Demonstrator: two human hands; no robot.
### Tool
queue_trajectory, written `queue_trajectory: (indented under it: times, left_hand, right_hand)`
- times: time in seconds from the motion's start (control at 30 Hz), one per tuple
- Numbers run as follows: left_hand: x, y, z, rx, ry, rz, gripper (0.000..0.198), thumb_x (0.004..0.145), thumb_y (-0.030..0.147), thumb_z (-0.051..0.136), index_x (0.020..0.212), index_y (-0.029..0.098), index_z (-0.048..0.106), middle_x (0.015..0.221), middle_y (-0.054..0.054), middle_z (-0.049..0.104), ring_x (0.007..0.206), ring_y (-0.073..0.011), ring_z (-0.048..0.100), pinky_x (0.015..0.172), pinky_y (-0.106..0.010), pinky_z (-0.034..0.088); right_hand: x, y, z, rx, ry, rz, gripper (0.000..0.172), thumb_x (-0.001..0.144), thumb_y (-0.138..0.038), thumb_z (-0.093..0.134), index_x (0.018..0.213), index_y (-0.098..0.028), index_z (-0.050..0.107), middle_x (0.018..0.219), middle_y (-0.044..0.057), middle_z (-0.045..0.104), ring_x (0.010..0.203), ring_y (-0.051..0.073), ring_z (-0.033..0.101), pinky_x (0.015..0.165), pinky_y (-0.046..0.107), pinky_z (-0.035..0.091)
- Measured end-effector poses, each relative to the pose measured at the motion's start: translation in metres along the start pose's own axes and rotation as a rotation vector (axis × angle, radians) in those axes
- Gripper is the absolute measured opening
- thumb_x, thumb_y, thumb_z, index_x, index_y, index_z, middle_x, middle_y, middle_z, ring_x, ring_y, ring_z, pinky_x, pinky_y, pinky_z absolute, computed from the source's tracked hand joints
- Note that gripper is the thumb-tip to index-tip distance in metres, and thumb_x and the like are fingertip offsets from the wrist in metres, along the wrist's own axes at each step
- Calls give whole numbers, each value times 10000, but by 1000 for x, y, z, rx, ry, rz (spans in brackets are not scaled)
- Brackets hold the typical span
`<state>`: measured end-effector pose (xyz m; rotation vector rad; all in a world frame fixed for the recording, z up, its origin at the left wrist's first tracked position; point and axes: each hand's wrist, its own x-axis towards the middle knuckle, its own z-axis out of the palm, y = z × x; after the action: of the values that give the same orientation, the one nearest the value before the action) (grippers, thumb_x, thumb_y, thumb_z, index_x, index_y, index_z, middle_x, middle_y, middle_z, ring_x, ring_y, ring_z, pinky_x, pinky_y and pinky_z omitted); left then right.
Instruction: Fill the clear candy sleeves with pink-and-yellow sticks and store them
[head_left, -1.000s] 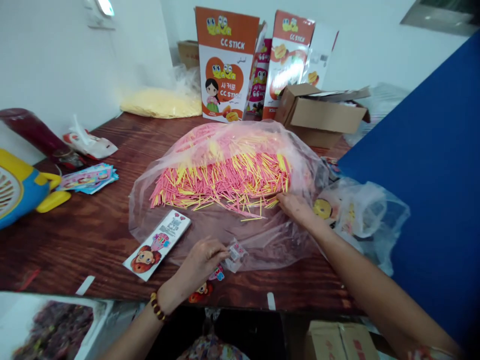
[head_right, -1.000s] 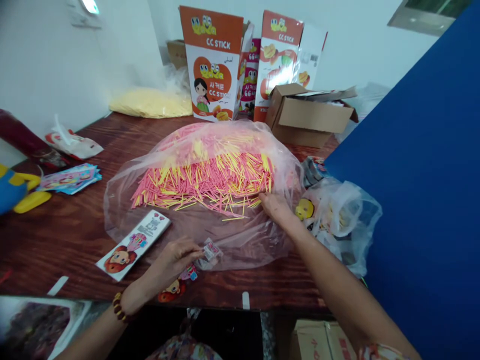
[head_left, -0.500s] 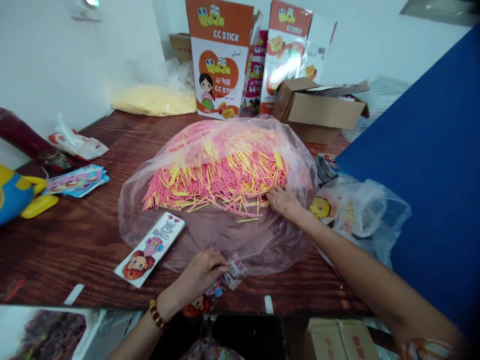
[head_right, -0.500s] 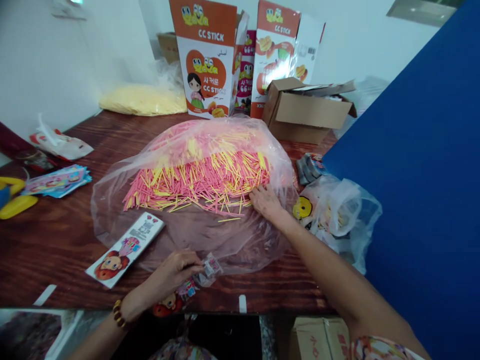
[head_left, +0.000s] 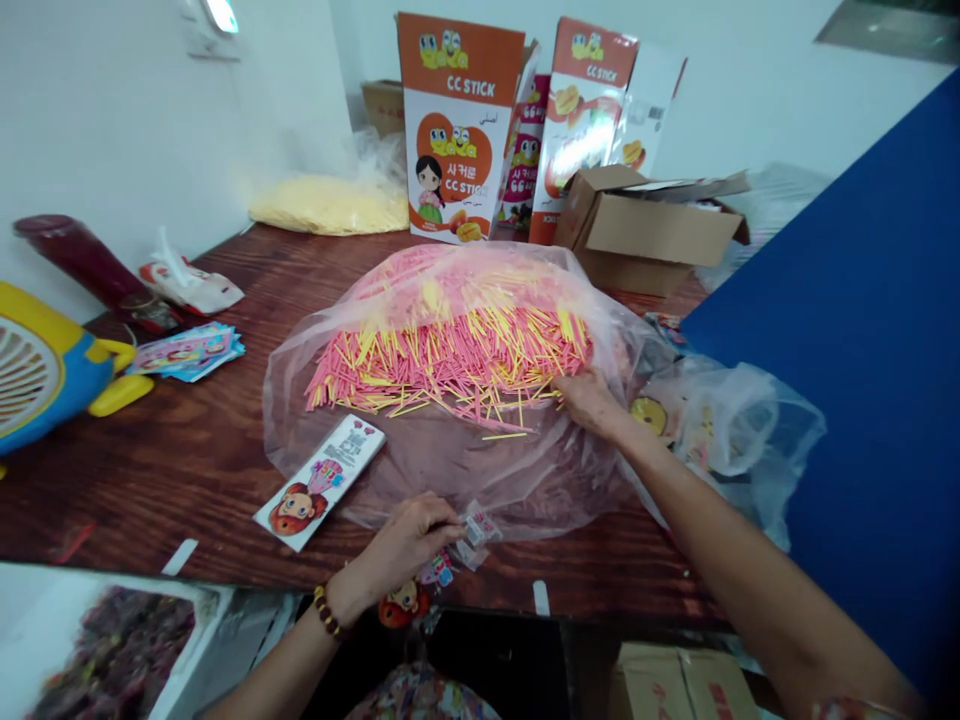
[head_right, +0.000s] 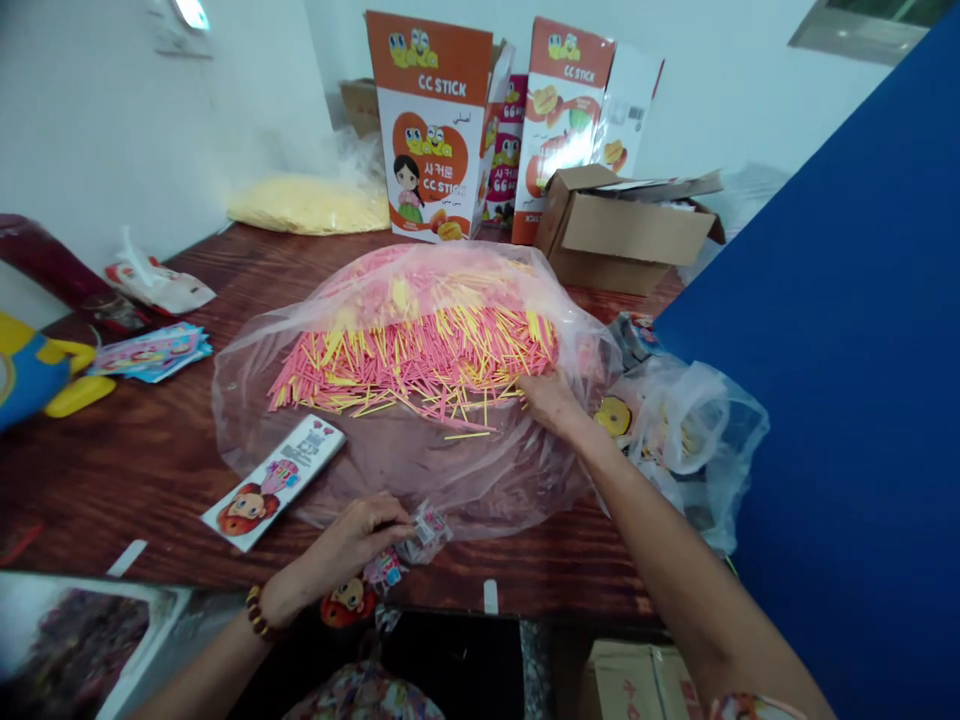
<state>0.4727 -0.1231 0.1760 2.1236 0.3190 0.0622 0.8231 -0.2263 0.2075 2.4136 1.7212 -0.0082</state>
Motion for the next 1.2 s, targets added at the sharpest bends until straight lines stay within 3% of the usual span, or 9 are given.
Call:
queue_trajectory:
  times: [0.17, 0.27, 0.37, 0.47, 0.53, 0.73, 0.9, 1.07, 1.2]
  left_hand:
    - [-1, 2, 0, -30, 26, -15, 267, 925, 349, 565, 787, 175, 715, 797, -35, 699, 811, -163, 605, 748, -253, 416]
    - [-1, 3, -1, -36, 27, -23, 277, 924, 356, 560, 785, 177, 719, 806, -38, 704, 812, -165, 609, 749, -253, 422]
    - [-1, 5, -1, -33, 33, -41, 270, 920, 349, 561, 791, 177, 724, 810, -41, 705, 816, -167, 612, 745, -250, 425]
    - [0, 8, -1, -52, 49, -54, 257, 913, 334, 569, 790, 172, 726, 801, -38, 706, 785, -162, 613, 733, -243, 428]
    - [0, 9, -1, -84, 65, -58, 256, 913, 329, 570, 790, 167, 727, 782, -33, 704, 741, -152, 607, 712, -236, 427]
    - [-9, 9, -12, -210, 223, -69, 239, 902, 337, 587, 822, 158, 725, 784, -34, 691, 730, -145, 599, 703, -230, 431]
    - [-16, 2, -24, -308, 356, -119, 270, 879, 391, 607, 802, 156, 715, 770, -25, 664, 733, -145, 568, 695, -229, 433]
    - [-15, 0, -34, -337, 396, -174, 264, 841, 402, 629, 786, 154, 703, 746, -19, 648, 722, -144, 544, 668, -224, 426]
    - [-12, 0, -39, -376, 412, -203, 265, 838, 396, 628, 782, 149, 704, 734, -21, 642, 703, -139, 530, 639, -220, 413]
  right_hand:
    - [-7, 10, -2, 203, 101, -44, 379, 837, -30, 389, 1060, -152, 670, 1028, 112, 708, 1003, 212, 611, 1070, 417, 243]
    - [-13, -1, -7, 493, 227, -8, 254, 922, -219, 426, 953, -162, 671, 932, 88, 706, 909, 211, 617, 969, 384, 374]
    - [-15, -37, -9, 991, 374, 146, 352, 906, -483, 484, 863, -173, 647, 797, 53, 669, 726, 194, 587, 735, 331, 460]
    - [-9, -90, 0, 1491, 242, 100, 374, 815, -551, 585, 870, -184, 627, 743, 24, 657, 667, 173, 592, 684, 320, 485]
    - [-3, -123, 10, 1671, 197, 109, 371, 787, -541, 609, 916, -193, 620, 732, 11, 657, 653, 168, 600, 654, 310, 487]
    - [2, -176, 35, 1505, 279, 100, 244, 809, -388, 576, 962, -202, 614, 804, 14, 680, 728, 169, 575, 720, 305, 453]
    - [-5, -180, 32, 1553, 304, 103, 257, 858, -391, 521, 1015, -211, 615, 843, 26, 687, 786, 180, 595, 765, 309, 457]
    - [-10, -184, 37, 1477, 279, 82, 236, 869, -429, 527, 893, -218, 630, 870, 42, 682, 853, 194, 611, 810, 333, 478]
    - [-9, -184, 30, 1681, 307, 191, 292, 810, -479, 576, 930, -214, 608, 810, 45, 684, 789, 200, 628, 785, 356, 500]
